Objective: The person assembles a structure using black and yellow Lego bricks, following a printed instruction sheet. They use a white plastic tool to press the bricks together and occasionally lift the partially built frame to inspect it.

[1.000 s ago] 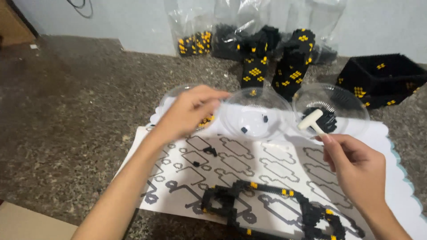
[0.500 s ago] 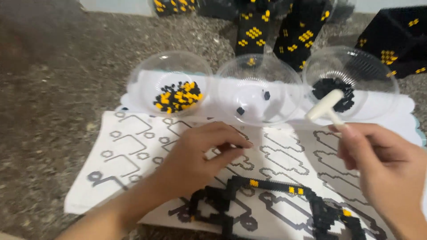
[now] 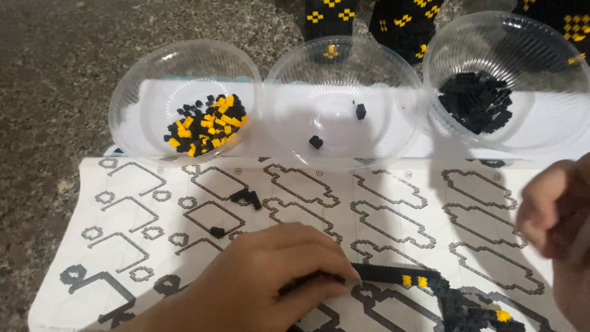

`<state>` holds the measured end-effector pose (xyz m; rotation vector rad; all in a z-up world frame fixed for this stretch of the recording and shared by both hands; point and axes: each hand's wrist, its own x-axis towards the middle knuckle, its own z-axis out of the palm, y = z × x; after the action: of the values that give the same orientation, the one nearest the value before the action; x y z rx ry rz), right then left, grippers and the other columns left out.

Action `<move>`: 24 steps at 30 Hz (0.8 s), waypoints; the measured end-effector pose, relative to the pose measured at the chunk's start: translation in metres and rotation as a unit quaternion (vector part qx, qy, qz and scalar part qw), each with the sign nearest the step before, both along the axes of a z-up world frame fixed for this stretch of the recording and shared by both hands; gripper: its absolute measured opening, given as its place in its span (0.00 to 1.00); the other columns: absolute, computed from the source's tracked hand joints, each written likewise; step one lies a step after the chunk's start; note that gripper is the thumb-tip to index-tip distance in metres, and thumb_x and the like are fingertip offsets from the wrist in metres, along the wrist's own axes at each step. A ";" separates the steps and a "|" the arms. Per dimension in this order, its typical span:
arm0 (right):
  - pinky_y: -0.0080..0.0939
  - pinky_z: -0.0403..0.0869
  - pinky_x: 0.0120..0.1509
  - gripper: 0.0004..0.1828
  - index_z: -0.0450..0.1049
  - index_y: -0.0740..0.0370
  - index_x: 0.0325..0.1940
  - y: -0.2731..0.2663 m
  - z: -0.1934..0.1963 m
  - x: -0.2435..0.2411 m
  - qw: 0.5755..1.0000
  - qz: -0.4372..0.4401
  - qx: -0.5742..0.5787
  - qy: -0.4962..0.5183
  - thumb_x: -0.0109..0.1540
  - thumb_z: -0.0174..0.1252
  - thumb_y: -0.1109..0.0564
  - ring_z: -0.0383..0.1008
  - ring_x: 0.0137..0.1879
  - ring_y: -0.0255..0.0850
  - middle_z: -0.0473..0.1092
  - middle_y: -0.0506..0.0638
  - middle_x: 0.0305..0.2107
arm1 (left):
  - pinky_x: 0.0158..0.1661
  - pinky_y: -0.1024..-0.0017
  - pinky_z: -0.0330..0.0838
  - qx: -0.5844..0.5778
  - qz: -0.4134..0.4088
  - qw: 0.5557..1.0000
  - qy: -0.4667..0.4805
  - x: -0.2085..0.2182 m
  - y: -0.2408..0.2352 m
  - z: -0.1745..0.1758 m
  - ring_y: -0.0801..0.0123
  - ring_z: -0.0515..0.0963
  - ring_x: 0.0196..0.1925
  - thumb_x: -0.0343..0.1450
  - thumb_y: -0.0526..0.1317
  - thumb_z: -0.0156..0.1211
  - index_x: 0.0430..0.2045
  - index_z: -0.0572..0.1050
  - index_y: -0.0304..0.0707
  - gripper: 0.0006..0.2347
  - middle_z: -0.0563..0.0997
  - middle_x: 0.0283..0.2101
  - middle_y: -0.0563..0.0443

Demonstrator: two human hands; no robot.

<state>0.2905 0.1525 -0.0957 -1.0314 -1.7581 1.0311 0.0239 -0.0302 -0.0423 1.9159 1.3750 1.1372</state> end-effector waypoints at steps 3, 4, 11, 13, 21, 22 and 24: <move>0.39 0.41 0.13 0.21 0.46 0.52 0.23 -0.019 0.030 -0.022 0.996 -0.004 -0.093 -0.014 0.65 0.36 0.40 0.48 0.09 0.40 0.54 0.48 0.16 | 0.44 0.74 0.76 0.039 0.010 0.999 0.021 0.003 0.000 -0.006 0.68 0.80 0.39 0.69 0.36 0.56 0.35 0.76 0.42 0.05 0.77 0.39 0.51; 0.39 0.39 0.10 0.19 0.45 0.52 0.23 -0.022 0.035 -0.025 0.994 0.011 -0.110 0.005 0.64 0.34 0.43 0.48 0.08 0.44 0.54 0.53 0.16 | 0.41 0.75 0.77 0.040 0.014 0.999 0.013 0.003 0.000 -0.006 0.68 0.80 0.37 0.69 0.35 0.56 0.36 0.76 0.41 0.05 0.76 0.38 0.51; 0.35 0.44 0.06 0.16 0.49 0.45 0.28 -0.022 0.026 -0.012 0.986 0.066 -0.135 0.071 0.60 0.40 0.36 0.48 0.06 0.44 0.53 0.57 0.15 | 0.38 0.77 0.76 0.037 0.045 0.998 0.008 0.001 0.000 -0.004 0.69 0.80 0.35 0.68 0.34 0.56 0.38 0.75 0.39 0.07 0.78 0.36 0.49; 0.33 0.58 0.07 0.08 0.60 0.49 0.30 0.020 0.004 0.012 0.943 0.255 -0.157 0.144 0.58 0.50 0.47 0.60 0.09 0.45 0.60 0.59 0.18 | 0.38 0.78 0.77 0.039 0.049 0.998 -0.004 0.001 0.002 -0.001 0.69 0.80 0.35 0.68 0.33 0.57 0.36 0.75 0.38 0.05 0.77 0.35 0.49; 0.55 0.76 0.22 0.24 0.71 0.85 0.26 0.072 -0.018 0.028 0.708 0.505 -0.486 0.083 0.55 0.59 0.53 0.74 0.19 0.68 0.70 0.84 0.13 | 0.37 0.78 0.77 0.034 0.042 0.998 -0.009 0.006 0.001 -0.006 0.71 0.79 0.33 0.68 0.34 0.58 0.33 0.76 0.40 0.04 0.76 0.34 0.51; 0.49 0.74 0.14 0.12 0.74 0.74 0.27 0.060 -0.018 0.022 0.746 0.495 -0.400 0.198 0.56 0.58 0.58 0.72 0.14 0.64 0.68 0.80 0.14 | 0.38 0.78 0.76 0.026 0.047 0.999 -0.009 0.006 0.000 -0.006 0.71 0.79 0.34 0.68 0.34 0.58 0.33 0.76 0.40 0.04 0.76 0.35 0.52; 0.43 0.73 0.05 0.06 0.78 0.64 0.27 0.078 -0.035 0.021 0.764 0.477 -0.305 0.310 0.57 0.57 0.63 0.70 0.08 0.59 0.67 0.76 0.15 | 0.40 0.78 0.75 0.017 0.053 0.998 -0.010 0.006 0.000 -0.006 0.70 0.79 0.35 0.67 0.34 0.59 0.33 0.76 0.41 0.04 0.76 0.36 0.52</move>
<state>0.3119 0.2303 -0.1303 0.0562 -1.3227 2.3666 0.0303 -0.0298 -0.0479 1.8693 1.4720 1.2335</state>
